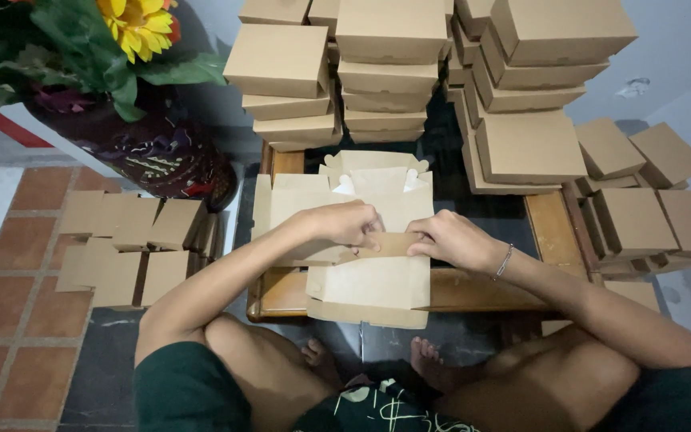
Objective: Folding flat cardboard templates into boxes and stacking them in a finishing area.
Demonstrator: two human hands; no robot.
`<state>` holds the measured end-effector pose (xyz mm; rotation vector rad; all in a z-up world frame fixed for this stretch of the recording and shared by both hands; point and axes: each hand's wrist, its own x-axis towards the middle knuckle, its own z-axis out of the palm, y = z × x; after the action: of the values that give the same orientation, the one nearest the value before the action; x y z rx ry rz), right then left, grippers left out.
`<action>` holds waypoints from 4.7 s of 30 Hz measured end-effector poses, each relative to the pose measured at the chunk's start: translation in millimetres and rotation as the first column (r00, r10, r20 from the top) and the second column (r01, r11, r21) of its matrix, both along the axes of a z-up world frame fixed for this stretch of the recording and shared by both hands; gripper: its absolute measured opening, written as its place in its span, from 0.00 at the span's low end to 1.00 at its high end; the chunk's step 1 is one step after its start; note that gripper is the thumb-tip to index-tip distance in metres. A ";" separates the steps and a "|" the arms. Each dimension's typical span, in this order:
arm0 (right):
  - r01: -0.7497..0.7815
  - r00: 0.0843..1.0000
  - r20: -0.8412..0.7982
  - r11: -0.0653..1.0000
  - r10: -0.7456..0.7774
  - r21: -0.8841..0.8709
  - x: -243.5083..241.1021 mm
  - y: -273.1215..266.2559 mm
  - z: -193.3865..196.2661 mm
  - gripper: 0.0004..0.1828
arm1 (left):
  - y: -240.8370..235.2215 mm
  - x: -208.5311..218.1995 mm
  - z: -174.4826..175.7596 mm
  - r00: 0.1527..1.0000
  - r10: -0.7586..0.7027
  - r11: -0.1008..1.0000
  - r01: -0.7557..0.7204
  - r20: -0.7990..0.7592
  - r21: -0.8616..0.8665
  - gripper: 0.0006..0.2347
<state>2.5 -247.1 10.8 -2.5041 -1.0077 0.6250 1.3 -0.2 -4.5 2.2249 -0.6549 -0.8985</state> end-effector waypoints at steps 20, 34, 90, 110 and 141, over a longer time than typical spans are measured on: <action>0.129 0.956 -0.272 0.990 -0.108 0.061 12.7 -12.0 -6.3 0.18 | -0.4 8.3 -16.5 0.996 0.080 0.995 -0.083 0.041 0.058 0.09; 0.113 0.994 0.017 0.989 -0.112 -0.096 22.8 -5.4 -30.8 0.23 | -7.0 10.9 -10.7 0.937 -0.022 0.956 -0.083 0.349 0.280 0.13; -0.001 0.955 0.291 0.986 0.050 -0.165 14.7 34.7 -53.3 0.34 | 3.3 9.8 -24.6 0.907 0.020 0.945 -0.154 0.420 0.288 0.15; 0.074 0.920 0.393 0.977 0.010 -0.198 15.5 -12.7 -52.5 0.30 | -29.8 -18.7 2.9 0.852 -0.017 0.943 -0.160 0.523 0.291 0.09; -0.141 0.986 0.047 0.960 0.157 -0.242 -6.5 -21.6 22.0 0.24 | -56.3 -24.0 13.3 0.944 -0.014 0.999 -0.003 0.330 0.051 0.16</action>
<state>-4.0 -268.8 32.8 -2.6880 -1.2207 0.7528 -22.7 -56.5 8.8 2.4465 -0.7972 -0.5502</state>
